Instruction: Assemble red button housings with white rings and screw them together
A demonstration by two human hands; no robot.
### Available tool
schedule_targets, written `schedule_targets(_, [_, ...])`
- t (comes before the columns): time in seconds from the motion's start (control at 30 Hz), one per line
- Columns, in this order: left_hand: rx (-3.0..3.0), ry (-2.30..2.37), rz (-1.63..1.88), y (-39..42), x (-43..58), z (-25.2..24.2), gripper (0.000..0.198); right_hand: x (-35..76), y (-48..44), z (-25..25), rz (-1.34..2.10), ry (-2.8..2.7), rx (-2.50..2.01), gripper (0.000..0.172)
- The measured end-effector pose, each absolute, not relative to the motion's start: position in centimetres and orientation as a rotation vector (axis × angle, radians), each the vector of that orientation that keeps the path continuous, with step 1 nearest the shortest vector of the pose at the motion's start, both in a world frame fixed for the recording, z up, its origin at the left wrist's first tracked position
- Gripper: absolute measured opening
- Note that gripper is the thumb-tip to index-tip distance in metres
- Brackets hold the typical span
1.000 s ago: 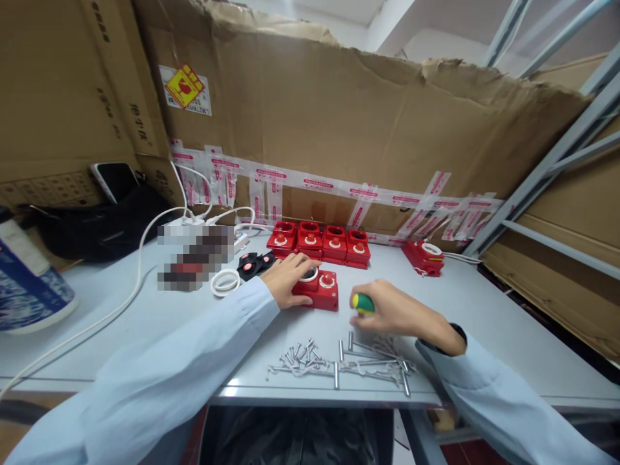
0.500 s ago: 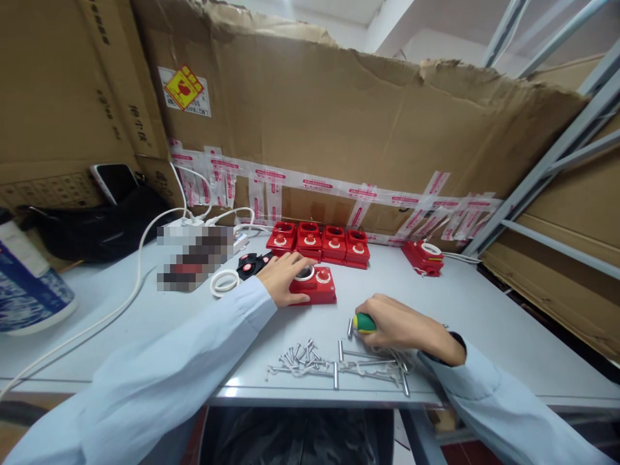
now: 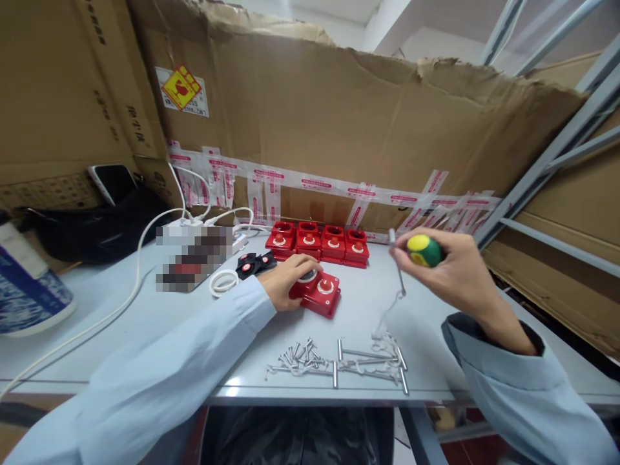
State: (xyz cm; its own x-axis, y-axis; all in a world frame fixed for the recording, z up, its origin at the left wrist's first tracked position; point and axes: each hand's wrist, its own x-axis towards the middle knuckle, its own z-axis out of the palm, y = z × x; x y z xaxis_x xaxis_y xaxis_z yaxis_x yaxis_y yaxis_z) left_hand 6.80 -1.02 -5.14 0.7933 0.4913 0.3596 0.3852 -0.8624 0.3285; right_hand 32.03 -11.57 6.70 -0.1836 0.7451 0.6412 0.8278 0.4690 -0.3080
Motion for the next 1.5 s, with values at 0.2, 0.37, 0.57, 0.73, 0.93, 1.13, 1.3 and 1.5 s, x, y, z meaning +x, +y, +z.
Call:
schedule_targets(0.2, [2.760,1.102,0.779,-3.2,8.6,-3.9,0.059,31.6,-10.0,6.8,-0.386,-1.637,-1.185,0.012])
schedule_targets(0.37, [2.809,1.645,0.533,-3.5,10.9,-2.4,0.057,31.3,-9.1,7.3,-0.499,-1.525,-1.121,0.013])
schedule_targets(0.57, [2.685,1.671,0.232,-1.9,10.9,-1.2,0.045,31.7,-8.5,7.3,-0.459,-1.497,-1.100,0.013])
schedule_targets(0.73, [2.866,1.175,0.262,0.1,9.2,-1.2,0.039,33.3,-7.0,5.4,-0.242,-1.536,-1.234,0.018])
schedule_targets(0.93, [2.806,0.644,0.367,1.2,7.3,-1.4,0.039,36.0,-4.1,1.7,0.108,-1.810,-1.853,0.025])
schedule_targets(1.13, [2.738,1.283,0.470,-0.9,9.1,-2.1,0.060,37.4,-2.4,-2.4,0.260,-2.019,-2.063,0.012])
schedule_targets(1.3, [2.674,1.342,0.481,-1.5,10.6,-2.5,0.060,37.1,-2.8,-2.9,0.217,-2.101,-2.118,0.016])
schedule_targets(1.5, [2.678,0.706,0.547,-0.7,9.1,-2.7,0.076,34.9,-5.0,-1.0,0.499,-2.389,-1.775,0.025])
